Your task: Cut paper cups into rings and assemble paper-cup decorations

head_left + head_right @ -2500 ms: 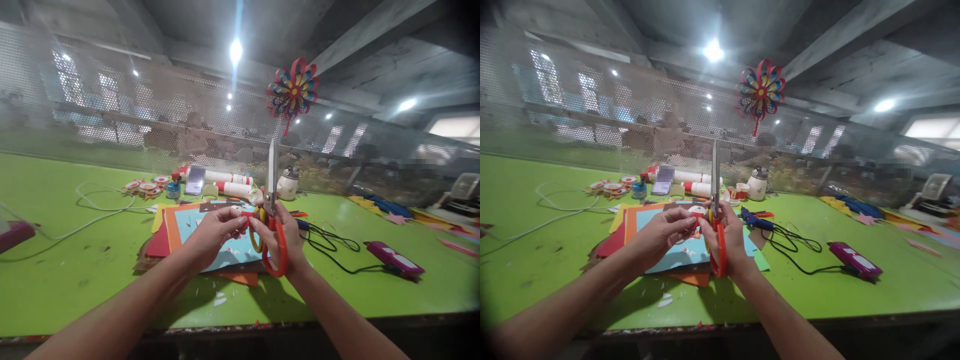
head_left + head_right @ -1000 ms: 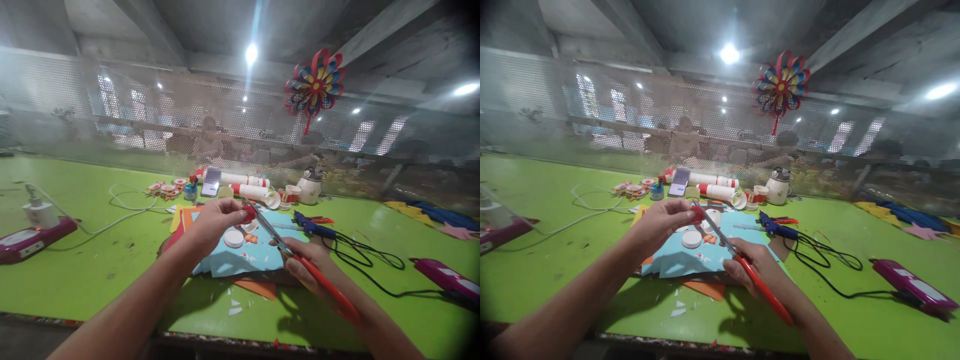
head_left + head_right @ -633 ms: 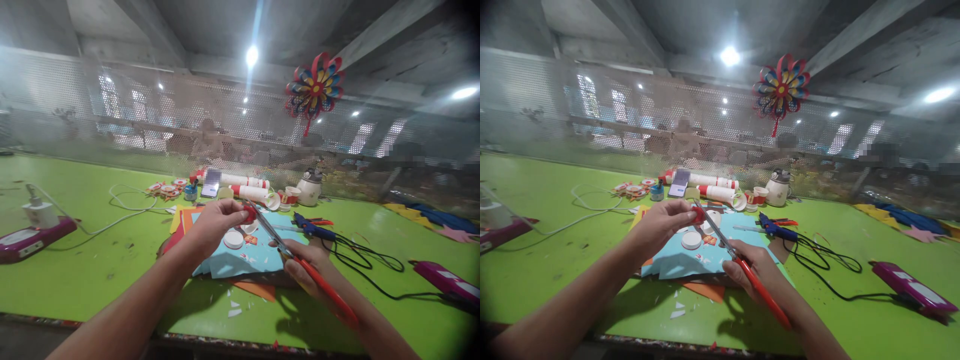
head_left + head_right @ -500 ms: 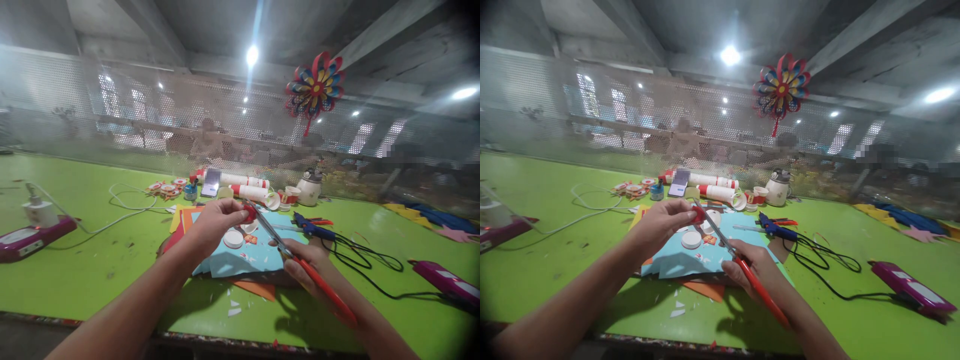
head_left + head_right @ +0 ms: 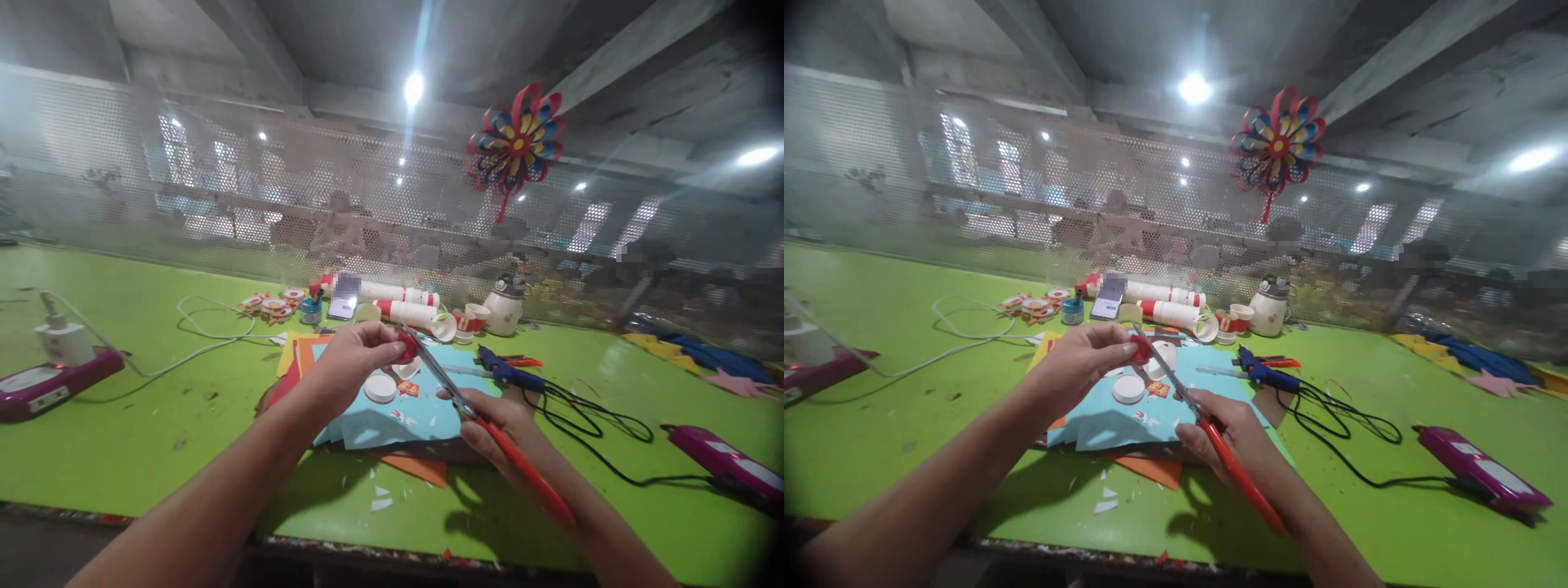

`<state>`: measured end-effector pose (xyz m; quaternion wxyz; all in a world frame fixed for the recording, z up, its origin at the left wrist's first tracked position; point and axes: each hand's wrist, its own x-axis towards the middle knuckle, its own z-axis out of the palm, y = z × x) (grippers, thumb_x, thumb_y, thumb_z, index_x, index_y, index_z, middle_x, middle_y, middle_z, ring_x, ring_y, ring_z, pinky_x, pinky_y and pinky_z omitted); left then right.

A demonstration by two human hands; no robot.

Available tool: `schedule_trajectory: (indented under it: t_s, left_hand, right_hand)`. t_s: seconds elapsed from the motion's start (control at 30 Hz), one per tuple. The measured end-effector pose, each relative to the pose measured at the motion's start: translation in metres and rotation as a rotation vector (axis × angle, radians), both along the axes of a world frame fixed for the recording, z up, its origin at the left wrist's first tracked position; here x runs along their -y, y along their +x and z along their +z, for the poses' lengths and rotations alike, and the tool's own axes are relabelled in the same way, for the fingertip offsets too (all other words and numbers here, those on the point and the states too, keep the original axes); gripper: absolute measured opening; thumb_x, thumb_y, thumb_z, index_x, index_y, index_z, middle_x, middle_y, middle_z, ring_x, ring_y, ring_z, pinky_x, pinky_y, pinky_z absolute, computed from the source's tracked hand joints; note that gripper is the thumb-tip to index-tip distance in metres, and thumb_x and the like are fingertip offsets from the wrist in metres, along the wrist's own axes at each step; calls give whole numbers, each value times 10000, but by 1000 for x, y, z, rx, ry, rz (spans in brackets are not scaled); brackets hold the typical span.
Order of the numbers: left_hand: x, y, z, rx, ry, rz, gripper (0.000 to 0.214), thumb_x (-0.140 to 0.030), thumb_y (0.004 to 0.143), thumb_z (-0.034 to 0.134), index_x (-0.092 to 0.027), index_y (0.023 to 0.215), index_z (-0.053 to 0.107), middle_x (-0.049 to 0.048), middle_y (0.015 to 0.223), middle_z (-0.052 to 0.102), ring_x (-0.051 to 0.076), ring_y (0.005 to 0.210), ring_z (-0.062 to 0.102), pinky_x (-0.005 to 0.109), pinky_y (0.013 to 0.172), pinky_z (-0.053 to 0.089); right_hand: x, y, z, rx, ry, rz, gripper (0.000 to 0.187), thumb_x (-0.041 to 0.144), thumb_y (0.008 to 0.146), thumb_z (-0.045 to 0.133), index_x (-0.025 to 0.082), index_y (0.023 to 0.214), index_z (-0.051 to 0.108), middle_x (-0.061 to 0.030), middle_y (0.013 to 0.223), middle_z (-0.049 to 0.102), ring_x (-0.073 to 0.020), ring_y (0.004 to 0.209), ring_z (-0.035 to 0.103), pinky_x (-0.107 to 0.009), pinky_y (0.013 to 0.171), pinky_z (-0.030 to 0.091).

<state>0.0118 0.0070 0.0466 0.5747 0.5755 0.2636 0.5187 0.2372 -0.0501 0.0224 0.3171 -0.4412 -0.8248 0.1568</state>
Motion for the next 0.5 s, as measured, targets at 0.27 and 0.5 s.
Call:
schedule_trajectory:
  t_s: [0.27, 0.5]
  left_hand:
    - [1, 0, 0, 18, -30, -2, 191, -254, 654, 753, -137, 648, 603, 77, 723, 687, 174, 701, 633, 332, 701, 461]
    - [-1, -1, -1, 17, -24, -13, 181, -250, 661, 750, -139, 651, 606, 73, 716, 690, 171, 694, 639, 331, 704, 470]
  right_hand:
    - [-2, 0, -1, 17, 26, -5, 483, 529, 879, 444, 123, 1024, 660, -76, 763, 634, -244, 819, 597, -288, 672, 441]
    - [0, -3, -3, 8, 73, -39, 478, 529, 878, 457, 132, 1042, 666, -53, 790, 647, -141, 598, 511, -244, 559, 397]
